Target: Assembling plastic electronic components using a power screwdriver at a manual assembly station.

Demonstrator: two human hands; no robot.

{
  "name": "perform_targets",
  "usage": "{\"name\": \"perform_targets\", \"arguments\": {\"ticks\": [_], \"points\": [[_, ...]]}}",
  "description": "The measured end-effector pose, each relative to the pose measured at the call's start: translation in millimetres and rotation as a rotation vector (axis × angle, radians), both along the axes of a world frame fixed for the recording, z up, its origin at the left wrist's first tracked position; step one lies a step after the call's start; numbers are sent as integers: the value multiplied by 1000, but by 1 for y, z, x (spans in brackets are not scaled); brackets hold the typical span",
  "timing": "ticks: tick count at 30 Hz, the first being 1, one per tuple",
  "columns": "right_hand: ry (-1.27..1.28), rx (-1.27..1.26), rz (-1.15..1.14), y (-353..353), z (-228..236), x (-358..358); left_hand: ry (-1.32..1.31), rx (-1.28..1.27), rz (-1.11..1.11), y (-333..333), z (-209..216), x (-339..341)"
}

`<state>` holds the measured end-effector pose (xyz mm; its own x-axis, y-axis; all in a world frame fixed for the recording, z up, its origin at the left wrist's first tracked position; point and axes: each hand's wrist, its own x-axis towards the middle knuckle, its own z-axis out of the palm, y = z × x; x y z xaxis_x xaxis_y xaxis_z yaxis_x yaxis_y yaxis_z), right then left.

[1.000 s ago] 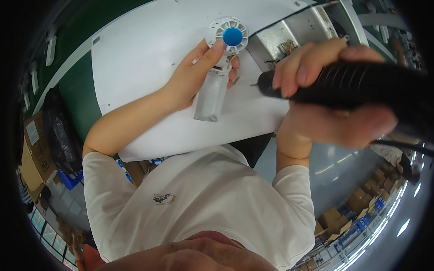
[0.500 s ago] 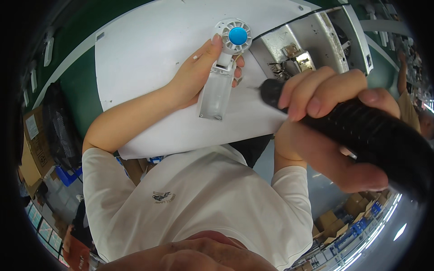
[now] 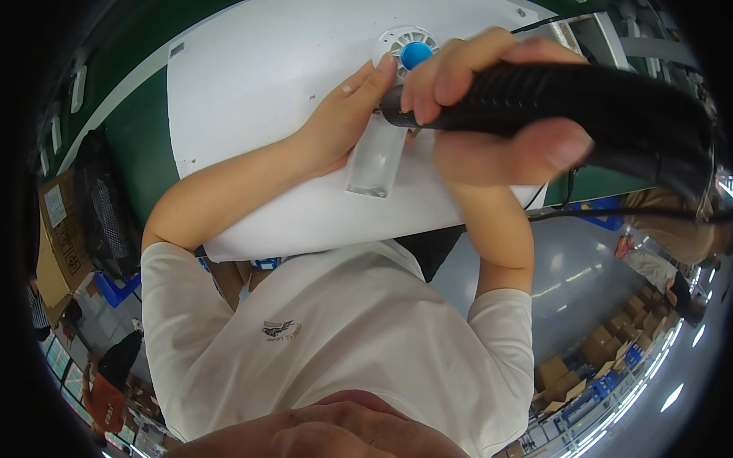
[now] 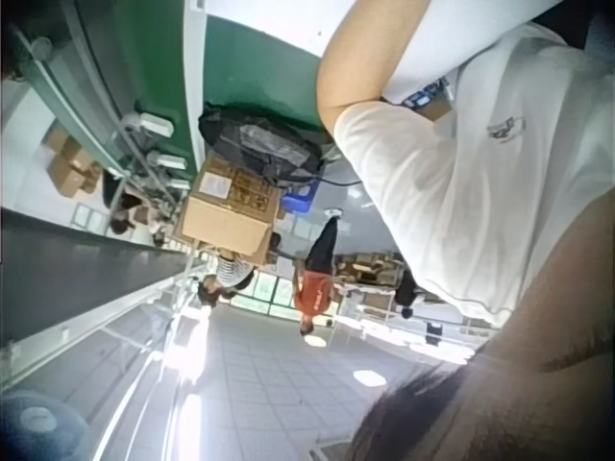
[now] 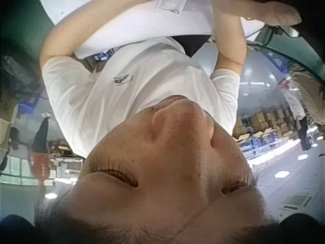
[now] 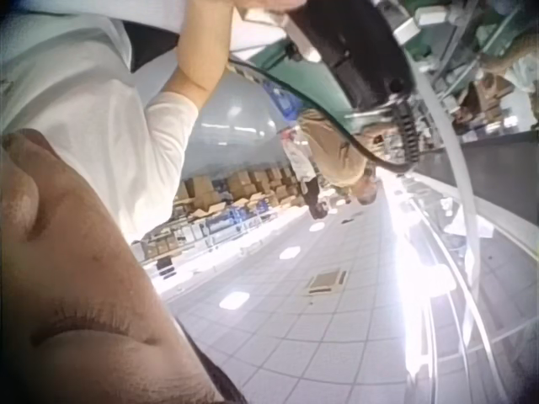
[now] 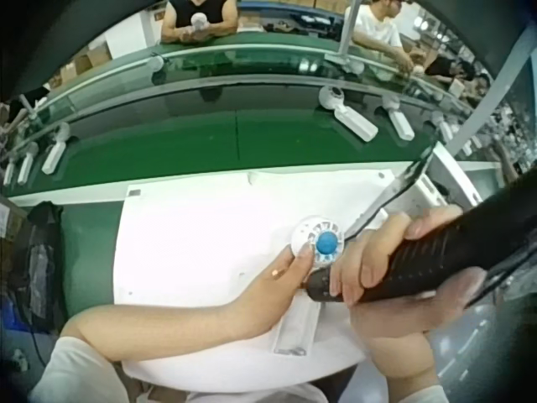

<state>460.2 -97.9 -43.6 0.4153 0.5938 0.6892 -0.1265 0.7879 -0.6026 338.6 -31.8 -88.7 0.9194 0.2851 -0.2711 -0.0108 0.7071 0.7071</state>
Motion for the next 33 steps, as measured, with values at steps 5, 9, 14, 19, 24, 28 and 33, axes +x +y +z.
{"name": "perform_targets", "arguments": {"ticks": [5, 9, 14, 19, 24, 28, 33], "points": [[32, -31, 22, 2, 4, 1, -15, -70, -9, 0, -3, 2], [-135, -56, 14, -15, 25, 17, -39, -102, -18, -1, -4, 4], [-322, -134, -294, -58, 63, 29, 13, -80, -3, -2, 5, 3], [-238, -153, -384, -54, 60, 26, 42, -67, 0, -3, 2, 4], [-66, -111, -206, -38, 48, -2, 55, -54, 14, -2, 6, 5], [-67, -108, -148, -28, 38, -4, 32, -56, 19, -3, 8, 5], [-85, -95, -64, -6, 15, 2, 7, -43, 41, -2, 1, 1]]}}
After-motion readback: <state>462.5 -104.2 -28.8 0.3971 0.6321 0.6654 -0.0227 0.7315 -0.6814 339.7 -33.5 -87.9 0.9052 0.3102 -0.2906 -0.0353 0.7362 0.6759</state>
